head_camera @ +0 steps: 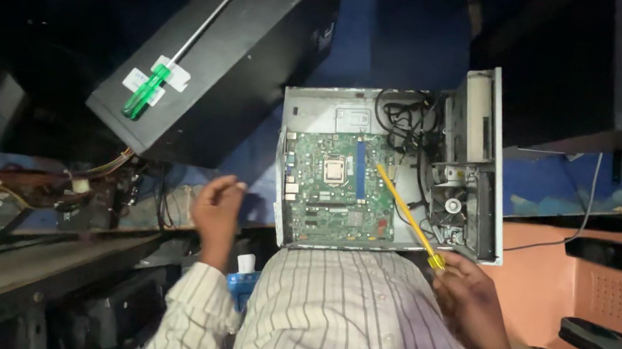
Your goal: The person uses a yellow screwdriver to tighten screws on the motherboard inside an open computer case. They repeatedly adjust their grip and position to reach different screw locations on the board.
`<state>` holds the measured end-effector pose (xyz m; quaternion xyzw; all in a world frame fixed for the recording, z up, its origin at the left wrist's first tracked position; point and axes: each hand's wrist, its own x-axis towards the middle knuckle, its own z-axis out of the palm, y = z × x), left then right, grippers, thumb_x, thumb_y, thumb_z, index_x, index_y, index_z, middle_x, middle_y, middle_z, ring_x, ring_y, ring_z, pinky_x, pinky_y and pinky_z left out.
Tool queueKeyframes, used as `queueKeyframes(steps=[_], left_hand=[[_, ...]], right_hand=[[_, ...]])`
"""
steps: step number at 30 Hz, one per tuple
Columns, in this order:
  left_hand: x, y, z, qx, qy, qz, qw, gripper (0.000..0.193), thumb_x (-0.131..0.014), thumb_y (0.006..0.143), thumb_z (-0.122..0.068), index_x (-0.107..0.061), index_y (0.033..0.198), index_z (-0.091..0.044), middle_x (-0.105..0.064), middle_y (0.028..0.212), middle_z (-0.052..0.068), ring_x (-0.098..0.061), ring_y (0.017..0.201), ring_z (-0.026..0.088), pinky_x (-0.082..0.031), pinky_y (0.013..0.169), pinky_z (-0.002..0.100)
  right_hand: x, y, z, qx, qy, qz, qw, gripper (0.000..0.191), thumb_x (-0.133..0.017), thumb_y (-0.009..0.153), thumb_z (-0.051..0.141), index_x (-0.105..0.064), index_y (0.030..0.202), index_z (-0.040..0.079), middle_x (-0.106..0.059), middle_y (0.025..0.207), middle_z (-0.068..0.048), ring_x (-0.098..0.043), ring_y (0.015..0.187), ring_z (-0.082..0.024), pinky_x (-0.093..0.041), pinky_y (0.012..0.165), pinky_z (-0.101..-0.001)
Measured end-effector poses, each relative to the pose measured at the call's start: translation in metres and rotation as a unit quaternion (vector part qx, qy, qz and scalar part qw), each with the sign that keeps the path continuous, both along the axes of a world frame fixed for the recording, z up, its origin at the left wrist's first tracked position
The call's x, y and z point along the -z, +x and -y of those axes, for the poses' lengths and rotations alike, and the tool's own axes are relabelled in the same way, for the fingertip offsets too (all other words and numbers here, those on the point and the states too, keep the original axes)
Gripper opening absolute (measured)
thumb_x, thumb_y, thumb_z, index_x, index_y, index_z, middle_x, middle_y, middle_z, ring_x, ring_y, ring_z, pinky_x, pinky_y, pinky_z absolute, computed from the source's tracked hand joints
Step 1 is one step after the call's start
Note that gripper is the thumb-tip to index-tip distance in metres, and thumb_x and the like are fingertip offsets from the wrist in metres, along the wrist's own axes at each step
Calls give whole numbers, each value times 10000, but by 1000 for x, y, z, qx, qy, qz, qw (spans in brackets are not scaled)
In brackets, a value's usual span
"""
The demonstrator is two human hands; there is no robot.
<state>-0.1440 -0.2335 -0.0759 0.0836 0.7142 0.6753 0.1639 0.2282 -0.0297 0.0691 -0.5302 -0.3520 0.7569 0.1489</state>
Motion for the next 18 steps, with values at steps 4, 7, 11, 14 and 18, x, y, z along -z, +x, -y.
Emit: queueKeyframes(steps=[4,7,11,14,18], left_hand=[[-15,26,-38,61,35,154,986,235,-757,901,-74,-709,1117,6,-742,994,63,-700,886,111,-569,814,241],[-18,30,-76,83,173,268,944,251,-734,939,-56,-655,1156,40,-720,1054,120,-696,935,175,-579,848,280],[-15,26,-116,80,305,373,872,209,-688,963,-18,-615,1159,-12,-687,1150,125,-688,1061,197,-582,950,293],[-16,26,-131,80,315,424,845,169,-660,955,-7,-610,1099,-80,-686,1137,134,-692,1053,225,-589,920,316],[-19,33,-146,82,338,479,806,163,-650,959,0,-612,1072,-110,-694,1147,128,-688,1015,208,-578,860,291]], right_hand=[[-5,4,3,-90,95,92,987,318,-635,950,132,-643,1220,-37,-509,618,22,-356,453,-31,-256,402,-210],[-12,5,6,-82,90,73,990,312,-655,925,117,-654,1201,-31,-543,630,23,-362,437,-28,-246,381,-216],[-17,11,11,-67,84,50,993,296,-664,921,80,-680,1181,-60,-573,650,11,-392,451,-32,-258,386,-225],[-14,14,14,-73,98,51,991,301,-672,914,65,-694,1182,-70,-594,668,14,-425,490,-30,-290,420,-218],[-6,20,17,-81,110,112,984,300,-683,914,65,-714,1178,-74,-595,676,20,-401,507,-32,-270,444,-215]])
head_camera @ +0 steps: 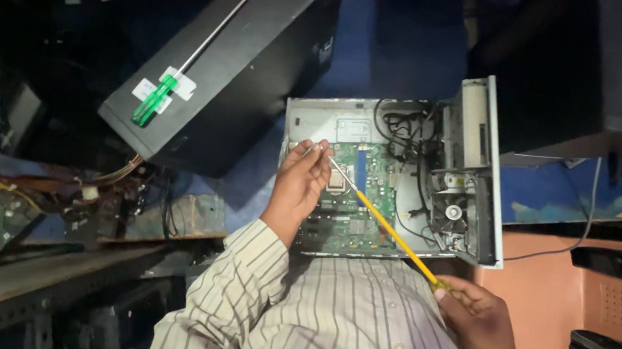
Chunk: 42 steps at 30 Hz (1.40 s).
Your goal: The person uses a yellow screwdriver to tighten screws on the motherboard inside an open computer case. They repeatedly adjust their grip and position to reach different screw locations on the board.
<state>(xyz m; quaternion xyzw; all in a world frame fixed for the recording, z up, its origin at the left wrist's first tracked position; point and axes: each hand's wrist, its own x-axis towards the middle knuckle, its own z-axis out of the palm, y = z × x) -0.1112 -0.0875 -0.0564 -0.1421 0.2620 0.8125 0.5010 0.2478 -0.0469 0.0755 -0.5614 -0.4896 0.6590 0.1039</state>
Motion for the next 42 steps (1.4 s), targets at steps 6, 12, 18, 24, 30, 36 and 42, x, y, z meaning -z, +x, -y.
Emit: queueKeyframes(steps=[6,12,18,24,30,36,42], left_hand=[[-4,11,-11,40,29,-23,999,121,-650,1007,-16,-625,1081,-108,-697,1172,129,-651,884,145,-555,747,255],[-5,17,-12,46,46,-17,998,96,-643,1004,-26,-610,1034,-111,-700,1195,92,-655,903,139,-560,755,249],[-4,16,-12,37,17,33,999,96,-639,996,-76,-596,999,-162,-684,1174,45,-663,966,152,-558,751,253],[-1,21,-9,23,53,28,998,106,-642,985,-52,-589,975,-143,-696,1182,63,-675,1006,159,-582,817,279],[4,24,-4,4,51,24,998,114,-645,991,-39,-587,988,-137,-693,1192,75,-681,1024,161,-580,852,293],[6,31,1,-16,90,29,995,142,-630,982,-10,-575,1031,-132,-689,1201,76,-677,1036,153,-578,867,290],[7,35,3,-30,72,63,995,143,-639,988,-31,-581,1037,-152,-698,1192,55,-673,1017,165,-573,877,303]], right_hand=[[10,6,3,7,4,-60,998,333,-686,915,91,-705,1210,-64,-560,671,52,-359,502,-13,-245,436,-212],[17,11,8,-1,4,-55,998,344,-677,920,100,-706,1229,-49,-558,676,51,-373,520,-13,-261,456,-208],[28,14,9,-10,2,-91,996,355,-651,938,103,-677,1247,-69,-605,703,35,-427,540,-13,-291,475,-198],[35,16,10,0,-11,-85,996,340,-635,941,125,-683,1225,-55,-581,666,-7,-388,473,-38,-276,430,-217],[37,17,6,-13,-79,-139,987,326,-595,982,166,-644,1227,-43,-594,713,-36,-351,464,-40,-259,429,-210],[34,13,6,-31,-75,-136,987,329,-576,973,173,-636,1229,-25,-627,732,-46,-359,467,-45,-271,437,-212],[33,14,7,-38,-79,-123,988,342,-560,991,188,-642,1235,-38,-607,720,-42,-357,483,-38,-267,445,-205]])
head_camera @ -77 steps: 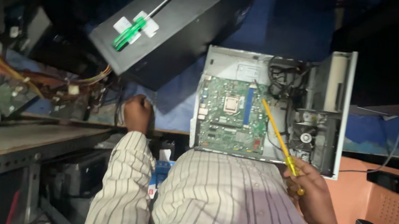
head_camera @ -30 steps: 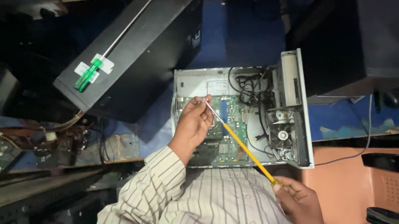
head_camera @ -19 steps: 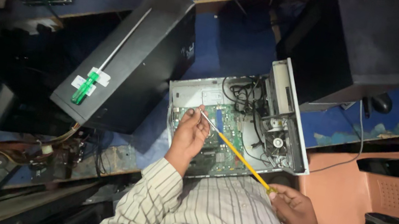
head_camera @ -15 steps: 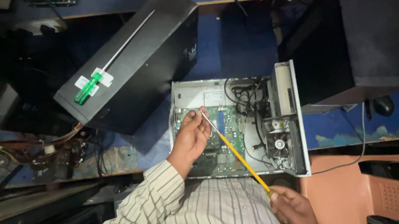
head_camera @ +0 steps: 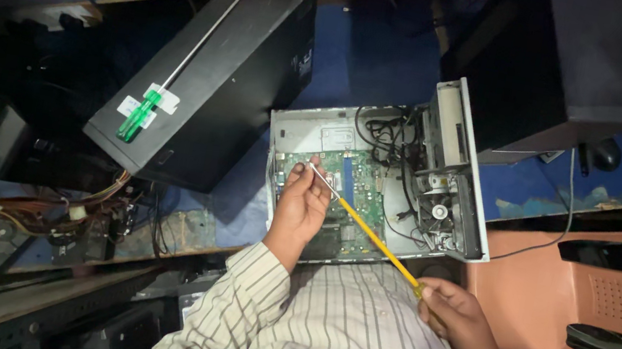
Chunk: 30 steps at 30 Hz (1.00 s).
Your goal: The person uses a yellow screwdriver to tighten screws on the motherboard inside an open computer case. They repeatedly adjust their grip and position to reach different screw locations on the board.
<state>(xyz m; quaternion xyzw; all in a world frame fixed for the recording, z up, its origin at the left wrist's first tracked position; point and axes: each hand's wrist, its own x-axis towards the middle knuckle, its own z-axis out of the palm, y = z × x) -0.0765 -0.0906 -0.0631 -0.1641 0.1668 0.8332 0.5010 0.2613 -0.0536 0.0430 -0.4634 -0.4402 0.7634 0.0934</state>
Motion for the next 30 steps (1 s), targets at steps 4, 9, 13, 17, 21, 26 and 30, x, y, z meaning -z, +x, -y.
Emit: queueKeyframes(steps=[4,9,13,17,21,26,30], left_hand=[[0,-2,1,-11,-8,-10,1000,119,-651,1002,-72,-598,1018,-177,-708,1161,6,-677,1026,162,-571,851,322],[0,-1,2,-6,5,-2,1000,144,-642,979,-55,-605,979,-195,-716,1165,6,-684,1070,165,-583,856,327],[-2,-4,1,-12,-18,-11,1000,150,-645,985,-52,-601,993,-195,-712,1165,25,-680,1070,188,-580,829,330],[-3,-6,3,-20,-6,-22,1000,164,-647,989,-29,-592,1021,-180,-700,1184,54,-676,1098,210,-581,859,330],[-6,-6,4,-23,-3,-37,999,180,-642,977,-17,-588,1048,-173,-688,1189,68,-672,1106,223,-577,891,328],[-9,-7,5,-18,-12,-91,996,159,-638,990,-27,-559,1035,-159,-672,1188,73,-668,1132,219,-560,935,331],[-12,-6,7,-7,-14,-156,988,123,-632,1021,-54,-545,1042,-138,-662,1153,81,-666,1120,219,-545,957,333]], right_hand=[[3,1,0,-6,12,3,1000,343,-565,998,188,-640,1234,-51,-590,709,-39,-367,484,-43,-276,445,-211],[5,3,1,2,16,-9,1000,338,-561,998,182,-639,1227,-54,-592,707,-43,-372,472,-49,-280,436,-214],[6,4,1,4,30,-11,999,317,-574,996,157,-643,1215,-62,-602,712,-50,-376,476,-50,-293,445,-209],[7,5,0,-1,23,-6,1000,309,-572,996,153,-646,1216,-51,-605,716,-49,-377,477,-48,-296,452,-203],[8,4,-2,-7,17,-24,1000,306,-564,1005,160,-643,1209,-54,-602,710,-51,-375,472,-51,-298,449,-206],[4,-1,-3,-12,4,-5,1000,327,-530,1015,203,-640,1202,-42,-592,696,-52,-370,472,-61,-294,445,-216],[-11,-5,-6,-78,0,16,997,439,-460,1057,298,-681,1174,-62,-578,709,-36,-395,521,-58,-335,495,-212]])
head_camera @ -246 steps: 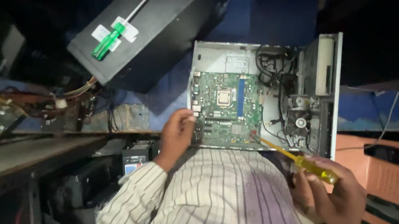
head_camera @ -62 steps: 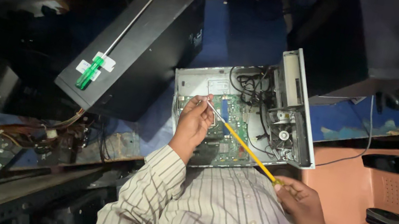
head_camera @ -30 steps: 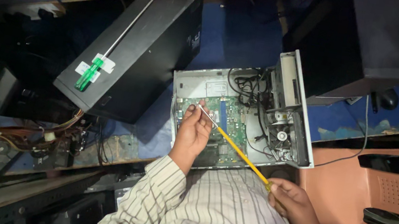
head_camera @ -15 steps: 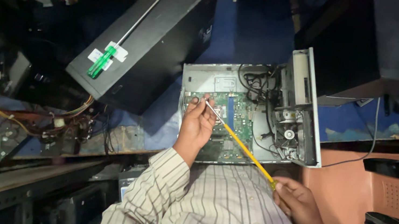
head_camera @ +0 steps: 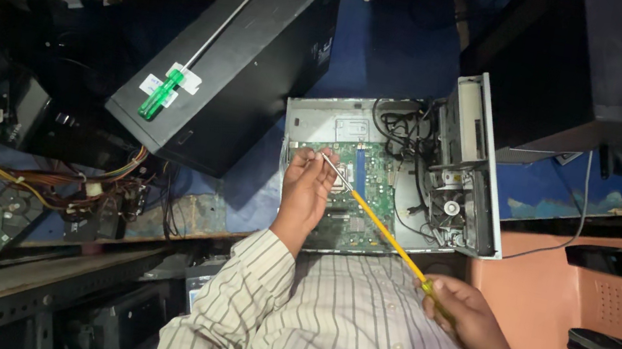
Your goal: The person uses a yellow screwdriver to tighten screws on the motherboard inside an open computer case. They repeatedly adjust their grip and position to reach different screw locations on the board.
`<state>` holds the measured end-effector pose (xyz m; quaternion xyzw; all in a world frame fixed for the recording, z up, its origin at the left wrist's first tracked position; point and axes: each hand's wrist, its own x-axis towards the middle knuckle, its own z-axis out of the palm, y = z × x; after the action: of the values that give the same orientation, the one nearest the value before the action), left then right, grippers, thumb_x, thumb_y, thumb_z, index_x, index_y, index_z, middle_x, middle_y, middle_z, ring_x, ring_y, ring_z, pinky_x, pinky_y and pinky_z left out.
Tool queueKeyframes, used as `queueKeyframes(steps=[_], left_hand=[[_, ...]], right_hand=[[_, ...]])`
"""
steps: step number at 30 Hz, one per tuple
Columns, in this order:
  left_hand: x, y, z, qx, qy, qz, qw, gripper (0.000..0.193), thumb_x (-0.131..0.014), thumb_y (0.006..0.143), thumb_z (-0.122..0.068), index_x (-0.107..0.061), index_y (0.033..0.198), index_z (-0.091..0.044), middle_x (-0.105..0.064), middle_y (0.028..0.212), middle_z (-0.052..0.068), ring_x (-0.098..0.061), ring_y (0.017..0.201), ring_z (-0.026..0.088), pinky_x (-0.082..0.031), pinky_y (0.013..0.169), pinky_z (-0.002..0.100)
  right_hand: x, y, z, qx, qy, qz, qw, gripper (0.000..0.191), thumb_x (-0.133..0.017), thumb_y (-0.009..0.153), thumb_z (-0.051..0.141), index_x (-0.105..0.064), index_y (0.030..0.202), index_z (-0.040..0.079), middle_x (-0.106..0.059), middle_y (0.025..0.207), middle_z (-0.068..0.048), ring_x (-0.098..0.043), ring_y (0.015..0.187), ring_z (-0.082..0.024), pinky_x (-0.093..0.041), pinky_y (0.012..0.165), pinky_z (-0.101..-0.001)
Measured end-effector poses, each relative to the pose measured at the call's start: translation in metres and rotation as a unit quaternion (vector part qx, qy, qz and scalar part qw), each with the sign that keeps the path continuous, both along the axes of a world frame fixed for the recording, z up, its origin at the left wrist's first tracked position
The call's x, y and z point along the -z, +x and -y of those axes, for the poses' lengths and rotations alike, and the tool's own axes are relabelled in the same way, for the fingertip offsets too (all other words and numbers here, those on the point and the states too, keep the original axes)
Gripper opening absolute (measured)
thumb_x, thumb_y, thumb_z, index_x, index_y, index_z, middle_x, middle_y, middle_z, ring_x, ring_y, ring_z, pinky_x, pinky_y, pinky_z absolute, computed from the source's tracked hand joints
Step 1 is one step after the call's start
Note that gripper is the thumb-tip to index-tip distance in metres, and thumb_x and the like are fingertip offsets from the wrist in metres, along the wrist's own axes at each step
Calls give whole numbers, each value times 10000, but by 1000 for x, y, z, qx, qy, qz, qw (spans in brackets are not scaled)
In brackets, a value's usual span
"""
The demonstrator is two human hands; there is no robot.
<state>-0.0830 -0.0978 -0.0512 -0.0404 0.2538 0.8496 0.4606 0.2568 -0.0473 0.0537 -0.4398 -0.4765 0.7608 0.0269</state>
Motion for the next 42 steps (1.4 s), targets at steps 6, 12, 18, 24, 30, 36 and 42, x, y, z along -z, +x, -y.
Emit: queueKeyframes(steps=[6,12,18,24,30,36,42], left_hand=[[-5,-3,3,25,-20,-45,998,131,-625,1021,-65,-530,1081,-135,-641,1163,88,-662,1086,231,-551,969,355],[-2,0,5,20,-4,10,1000,207,-600,1022,-60,-522,1197,-138,-630,1220,92,-649,1098,218,-548,972,351],[7,5,4,28,-16,69,997,326,-596,1017,-68,-526,1335,-64,-631,1336,123,-637,1175,212,-534,996,329],[10,16,0,75,1,54,996,258,-600,1024,-34,-580,1281,-34,-653,1313,170,-651,1225,267,-553,1040,349],[3,44,-11,174,-63,8,983,347,-575,1037,-44,-561,1379,12,-644,1351,192,-653,1209,264,-558,1003,370],[3,63,-30,248,-88,27,964,423,-555,1023,-87,-454,1428,-19,-597,1391,169,-650,1214,321,-556,1018,437],[11,73,-55,260,-82,67,960,385,-546,1020,-75,-477,1395,-28,-604,1368,160,-650,1204,319,-576,990,441]], right_hand=[[-14,-6,-4,-34,45,15,998,492,-442,1046,359,-711,1168,-35,-576,697,-26,-402,540,-61,-341,517,-217],[-2,-7,1,-2,23,38,999,454,-499,1039,342,-709,1135,-50,-555,675,-8,-408,541,-59,-326,501,-227],[6,-3,5,1,54,47,997,397,-550,1014,316,-721,1109,-30,-517,640,24,-367,487,-43,-278,447,-224],[5,-4,4,26,54,62,996,374,-564,993,295,-715,1119,-23,-538,637,12,-380,482,-54,-288,437,-236],[-26,-17,5,46,148,182,971,336,-673,927,245,-722,1152,0,-676,740,-17,-592,629,-88,-483,565,-258],[-90,-35,4,-67,344,306,885,335,-724,898,295,-730,1161,87,-648,676,-133,-595,615,-230,-512,582,-372],[-126,-60,-15,-90,476,289,826,336,-720,854,226,-712,1167,102,-742,931,-184,-720,866,-398,-572,710,-454]])
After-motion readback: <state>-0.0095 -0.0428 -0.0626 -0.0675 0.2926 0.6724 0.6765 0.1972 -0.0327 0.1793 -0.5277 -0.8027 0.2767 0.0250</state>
